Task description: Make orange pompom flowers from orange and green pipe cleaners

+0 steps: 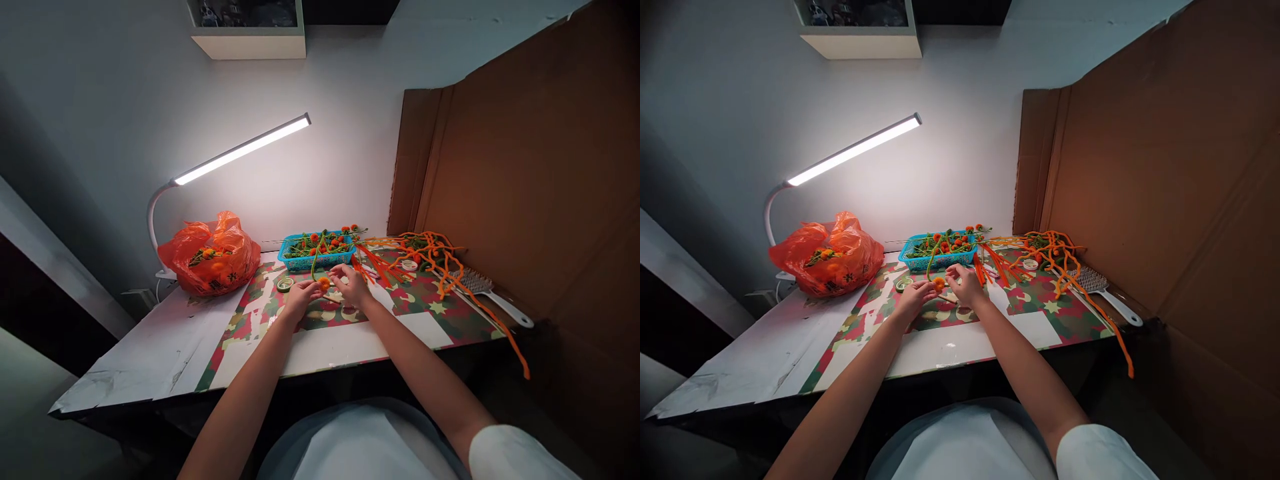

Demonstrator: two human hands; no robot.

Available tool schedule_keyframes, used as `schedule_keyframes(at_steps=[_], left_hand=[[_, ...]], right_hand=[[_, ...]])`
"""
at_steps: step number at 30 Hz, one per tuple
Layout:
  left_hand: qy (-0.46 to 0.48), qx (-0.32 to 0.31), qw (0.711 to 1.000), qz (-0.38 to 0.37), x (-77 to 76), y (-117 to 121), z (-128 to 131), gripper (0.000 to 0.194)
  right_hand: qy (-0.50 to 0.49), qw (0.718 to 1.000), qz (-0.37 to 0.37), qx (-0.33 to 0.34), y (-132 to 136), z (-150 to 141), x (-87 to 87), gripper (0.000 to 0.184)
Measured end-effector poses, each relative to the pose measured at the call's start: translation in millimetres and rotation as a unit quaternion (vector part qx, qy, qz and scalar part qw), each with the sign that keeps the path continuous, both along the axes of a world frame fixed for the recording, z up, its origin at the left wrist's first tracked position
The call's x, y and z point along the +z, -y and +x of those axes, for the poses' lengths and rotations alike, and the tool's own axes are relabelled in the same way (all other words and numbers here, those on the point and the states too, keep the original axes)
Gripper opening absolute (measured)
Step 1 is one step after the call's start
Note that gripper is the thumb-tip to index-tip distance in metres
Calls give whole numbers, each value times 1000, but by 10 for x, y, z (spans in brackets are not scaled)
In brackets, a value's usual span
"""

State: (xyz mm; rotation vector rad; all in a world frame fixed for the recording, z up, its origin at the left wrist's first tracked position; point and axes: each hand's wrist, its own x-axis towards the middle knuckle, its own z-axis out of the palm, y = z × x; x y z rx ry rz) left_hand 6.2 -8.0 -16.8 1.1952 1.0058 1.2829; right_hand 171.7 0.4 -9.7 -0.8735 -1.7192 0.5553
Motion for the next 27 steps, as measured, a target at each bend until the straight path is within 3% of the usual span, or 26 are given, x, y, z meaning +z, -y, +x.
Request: schedule_keyframes(at_steps=[3, 5, 8, 10, 19, 23, 27], left_hand=[[-7, 16, 1000, 10, -15, -32, -1, 39], [1, 29, 999, 19, -20, -45, 0, 40], [30, 51, 998, 34, -9, -38, 4, 41], [53, 54, 996, 38, 11, -16, 10, 42], [151, -18, 988, -41, 79, 29, 28, 18], [185, -59, 979, -65, 111, 60, 22, 7], [209, -118, 967, -86, 152, 121, 23, 9]], right_hand=[[12, 999, -30, -11, 12, 29, 45, 11], [-70, 994, -84, 14, -5, 27, 52, 17], [-214, 961, -160, 65, -54, -6, 21, 27], [-247, 944, -196, 100, -83, -45, -18, 34], [-336, 880, -299, 155, -74, -109, -60, 38], [-345, 848, -343, 211, -53, -66, -38, 36], [-359, 817, -359, 273, -46, -64, -40, 36]])
